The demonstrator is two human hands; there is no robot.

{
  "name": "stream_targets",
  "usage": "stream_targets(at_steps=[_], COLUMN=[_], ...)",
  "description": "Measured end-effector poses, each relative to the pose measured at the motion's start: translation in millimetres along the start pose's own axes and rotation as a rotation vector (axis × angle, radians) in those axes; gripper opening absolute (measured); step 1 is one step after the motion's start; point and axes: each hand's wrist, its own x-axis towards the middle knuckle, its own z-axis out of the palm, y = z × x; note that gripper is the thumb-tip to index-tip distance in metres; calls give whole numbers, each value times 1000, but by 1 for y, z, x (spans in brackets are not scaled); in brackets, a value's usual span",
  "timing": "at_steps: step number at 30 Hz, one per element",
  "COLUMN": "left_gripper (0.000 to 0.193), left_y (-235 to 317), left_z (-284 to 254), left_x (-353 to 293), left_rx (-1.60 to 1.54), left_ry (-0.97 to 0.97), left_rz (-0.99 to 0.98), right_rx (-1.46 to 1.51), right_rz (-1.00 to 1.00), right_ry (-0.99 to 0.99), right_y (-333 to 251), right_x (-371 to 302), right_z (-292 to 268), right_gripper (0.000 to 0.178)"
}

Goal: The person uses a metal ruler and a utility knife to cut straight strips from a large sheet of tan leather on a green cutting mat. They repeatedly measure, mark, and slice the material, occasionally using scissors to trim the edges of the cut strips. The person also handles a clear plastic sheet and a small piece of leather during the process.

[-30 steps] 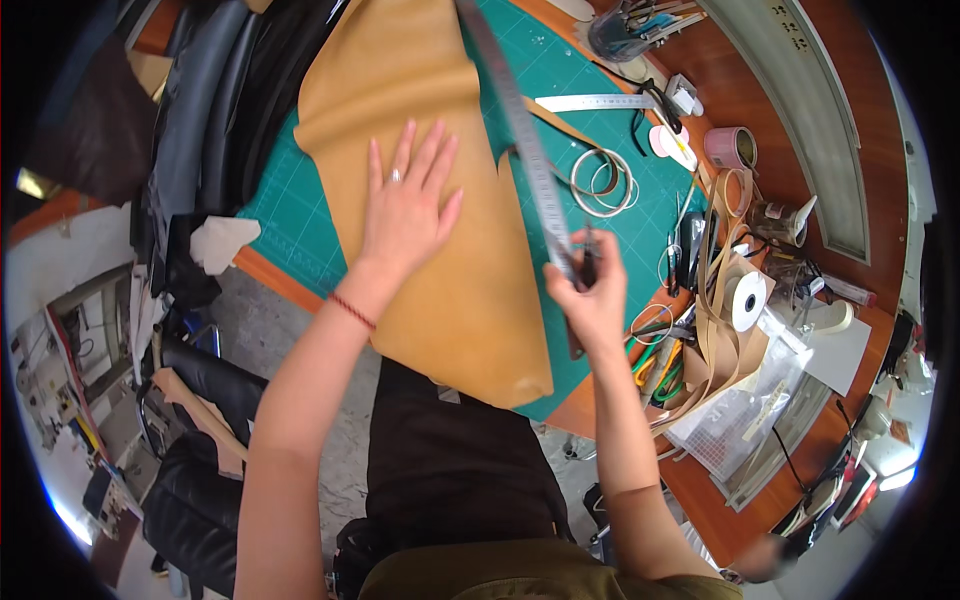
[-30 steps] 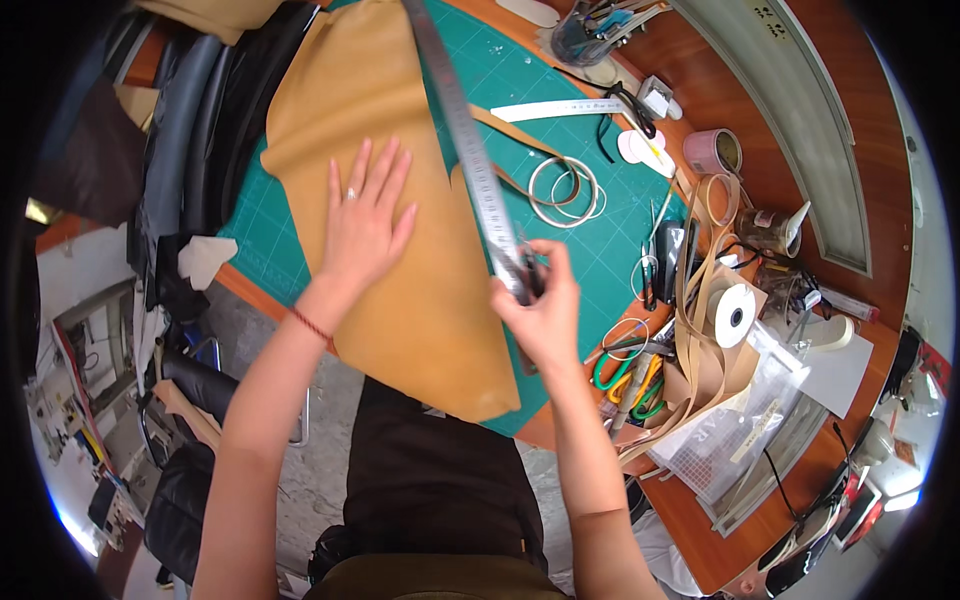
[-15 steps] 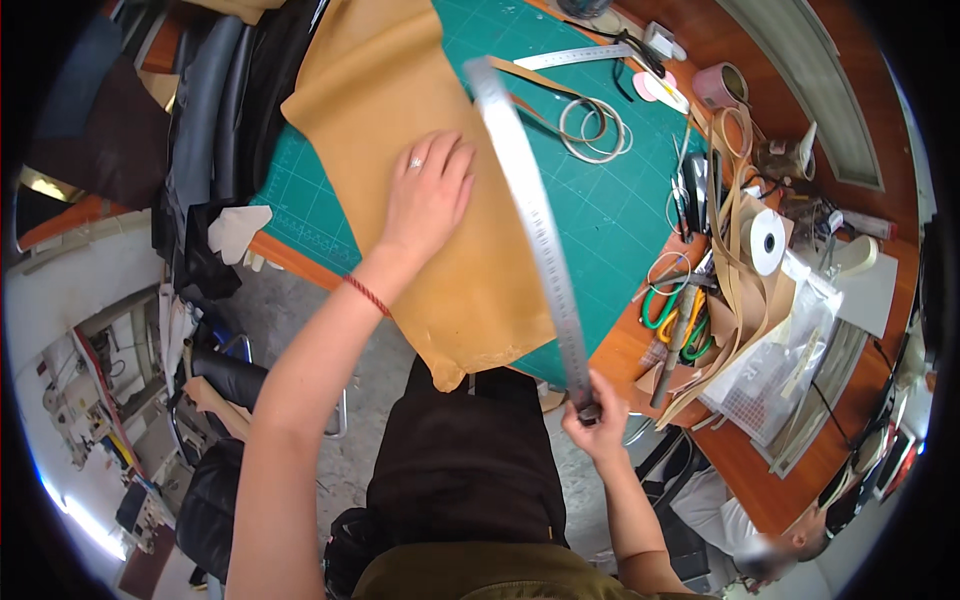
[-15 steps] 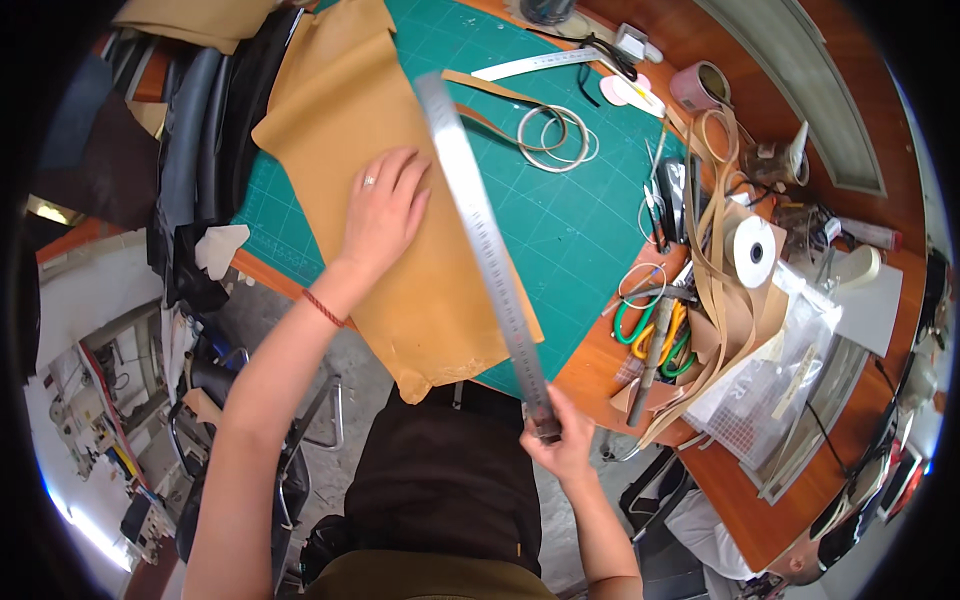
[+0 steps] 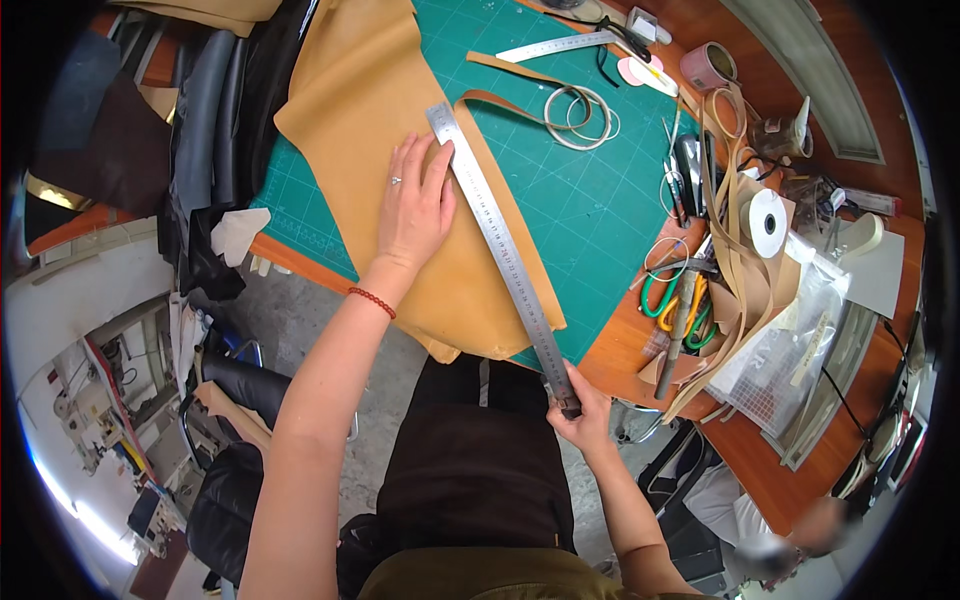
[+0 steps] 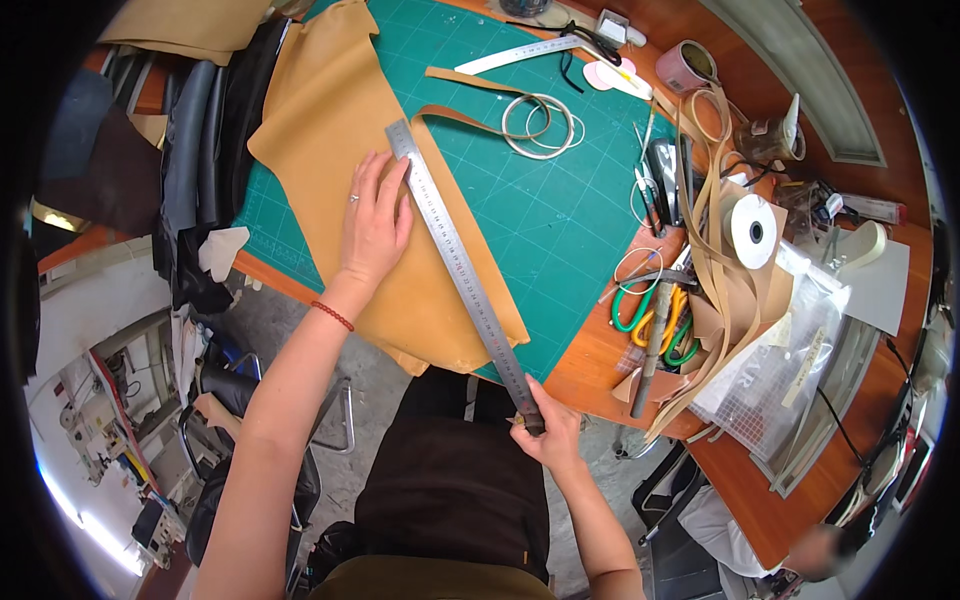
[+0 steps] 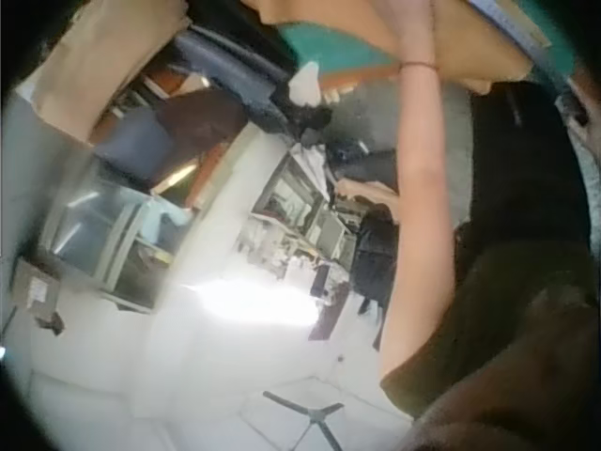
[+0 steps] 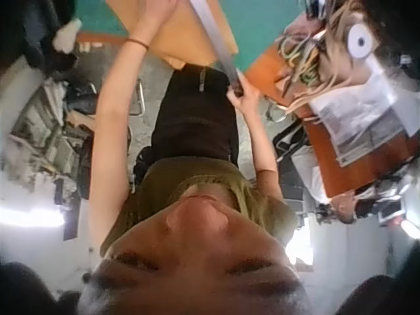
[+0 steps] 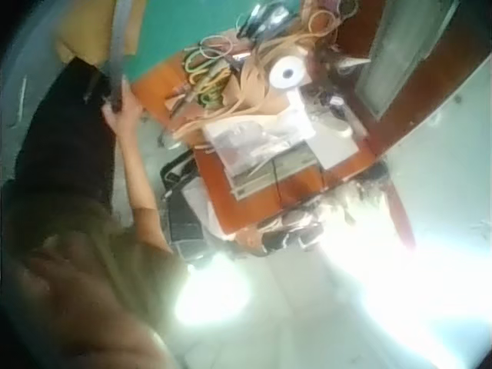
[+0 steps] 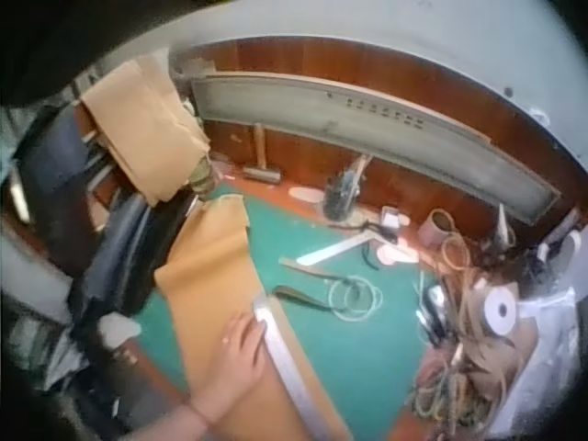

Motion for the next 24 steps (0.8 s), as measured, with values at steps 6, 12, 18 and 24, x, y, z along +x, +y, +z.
stream_targets(at_steps=[6,12,18,24], left_gripper=[47,47,45,47], left_y=[-2,-3,-3,-5], left_z=[2,4,5,9], left_x=[0,1,1,1], left_rx=[34,37,42,72], left_ry=[-7,-6,-3,-17], left_rz=[15,27,41,62], right_rx=[38,17,-250,-355], right_rz=[1,20,39,33], right_ry=[1,-39,-143,-151], right_y=[5,8,-1,1], right_x=[-3,-7,-5,-6], right_z=[4,3,-12,-16], right_gripper=[70,72,77,72])
